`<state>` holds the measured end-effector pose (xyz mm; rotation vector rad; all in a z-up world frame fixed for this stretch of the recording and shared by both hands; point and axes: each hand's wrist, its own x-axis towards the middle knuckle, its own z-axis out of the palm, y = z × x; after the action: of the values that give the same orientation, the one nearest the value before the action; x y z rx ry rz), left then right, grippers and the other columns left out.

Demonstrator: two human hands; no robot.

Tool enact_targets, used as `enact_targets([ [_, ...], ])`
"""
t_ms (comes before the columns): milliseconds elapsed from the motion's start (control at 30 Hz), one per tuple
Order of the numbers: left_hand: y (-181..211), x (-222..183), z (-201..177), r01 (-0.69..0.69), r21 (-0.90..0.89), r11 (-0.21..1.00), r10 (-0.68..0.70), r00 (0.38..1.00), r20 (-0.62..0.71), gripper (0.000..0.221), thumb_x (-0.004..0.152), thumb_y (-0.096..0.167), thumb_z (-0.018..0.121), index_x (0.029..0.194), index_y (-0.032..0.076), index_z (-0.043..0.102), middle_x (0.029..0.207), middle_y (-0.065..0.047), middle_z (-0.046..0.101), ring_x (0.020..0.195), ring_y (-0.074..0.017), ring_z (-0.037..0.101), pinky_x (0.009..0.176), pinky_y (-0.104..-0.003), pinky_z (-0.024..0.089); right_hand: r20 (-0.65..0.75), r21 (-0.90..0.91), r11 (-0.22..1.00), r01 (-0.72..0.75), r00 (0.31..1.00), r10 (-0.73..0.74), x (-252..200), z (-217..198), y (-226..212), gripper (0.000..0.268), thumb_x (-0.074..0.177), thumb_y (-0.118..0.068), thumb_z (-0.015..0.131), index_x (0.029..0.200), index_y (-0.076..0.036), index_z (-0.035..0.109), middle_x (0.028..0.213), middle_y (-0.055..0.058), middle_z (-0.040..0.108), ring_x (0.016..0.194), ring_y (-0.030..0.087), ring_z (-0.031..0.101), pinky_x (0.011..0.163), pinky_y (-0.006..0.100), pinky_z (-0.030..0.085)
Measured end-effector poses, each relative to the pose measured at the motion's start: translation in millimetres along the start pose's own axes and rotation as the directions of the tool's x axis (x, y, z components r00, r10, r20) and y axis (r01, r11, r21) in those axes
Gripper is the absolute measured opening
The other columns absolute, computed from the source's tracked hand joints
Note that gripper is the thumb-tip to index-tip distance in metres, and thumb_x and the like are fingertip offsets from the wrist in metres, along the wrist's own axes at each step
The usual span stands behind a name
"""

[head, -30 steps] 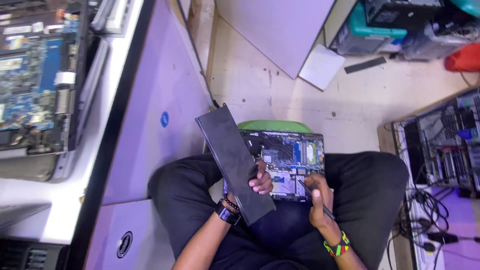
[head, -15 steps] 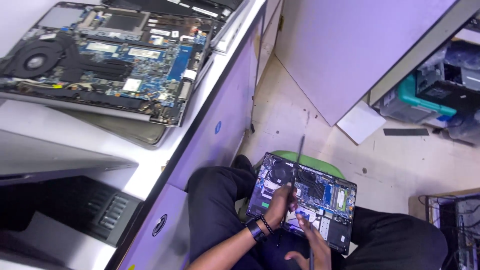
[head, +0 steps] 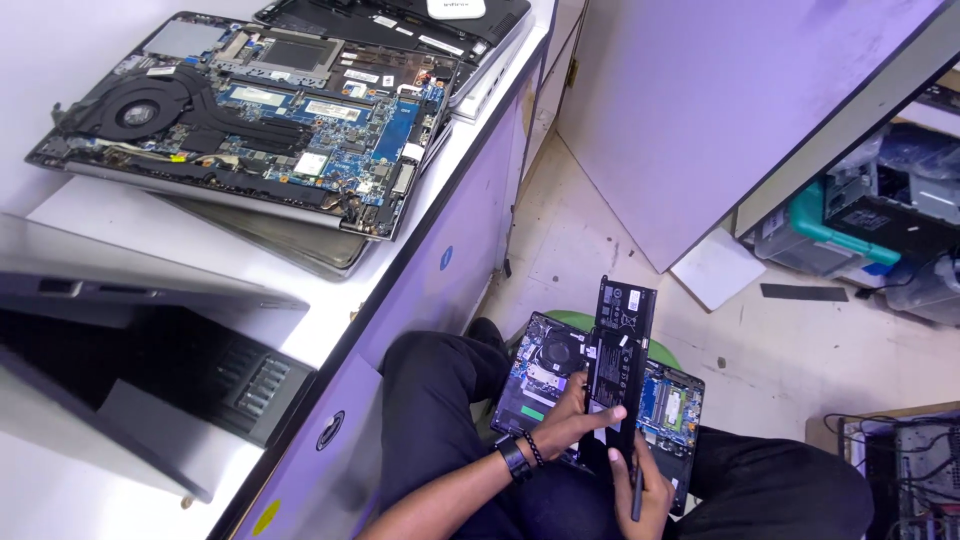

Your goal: Repairing a laptop by removing the battery and manipulating internal components using a tool

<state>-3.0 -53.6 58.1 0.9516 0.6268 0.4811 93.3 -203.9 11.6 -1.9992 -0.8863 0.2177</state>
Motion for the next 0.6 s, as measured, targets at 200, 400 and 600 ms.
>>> enact_targets([
  [200, -16.7, 1.0, -4.7, -0.035, -0.228, 0.973, 0.06, 0.993, 0.102, 0.086, 0.077, 0.02, 0.085, 0.142, 0.011, 0.03, 0.119, -0.004, 0.064, 0.107, -0.0134, 0.065, 0.093, -0.028, 0.057, 0.16, 0.004, 1.0, -0.016, 0.987, 0.015, 0.5, -10.9, -26.5, 0.05, 0.084, -0.036, 0.074, 0.129, -0.014, 0.071, 0.111, 0.008, 0.082, 0.106, 0.019, 0.075, 0.091, 0.031, 0.052],
  [400, -19.5, -14.7, -14.3, -0.168, -0.476, 0.863, 0.32, 0.911, 0.259, 0.047, 0.096, 0.01, 0.071, 0.129, 0.015, 0.039, 0.127, -0.007, 0.061, 0.116, -0.0155, 0.061, 0.105, -0.031, 0.051, -0.13, 0.21, 0.977, -0.038, 0.989, 0.066, -8.1, -24.4, -34.8, 0.031, 0.092, -0.026, 0.076, 0.115, -0.006, 0.075, 0.093, 0.004, 0.075, 0.086, 0.009, 0.063, 0.083, 0.026, 0.049],
  [600, -24.4, -30.3, -38.0, -0.208, -0.758, 0.618, 0.211, 0.973, -0.095, 0.045, 0.102, 0.043, 0.053, 0.137, 0.014, 0.05, 0.129, -0.023, 0.065, 0.104, -0.0335, 0.07, 0.079, -0.042, 0.061, -0.083, 0.454, 0.887, -0.084, 0.987, 0.136, -24.5, -86.5, -115.2, 0.046, 0.082, -0.029, 0.079, 0.122, -0.005, 0.073, 0.078, 0.007, 0.065, 0.056, 0.008, 0.047, 0.044, 0.021, 0.031],
])
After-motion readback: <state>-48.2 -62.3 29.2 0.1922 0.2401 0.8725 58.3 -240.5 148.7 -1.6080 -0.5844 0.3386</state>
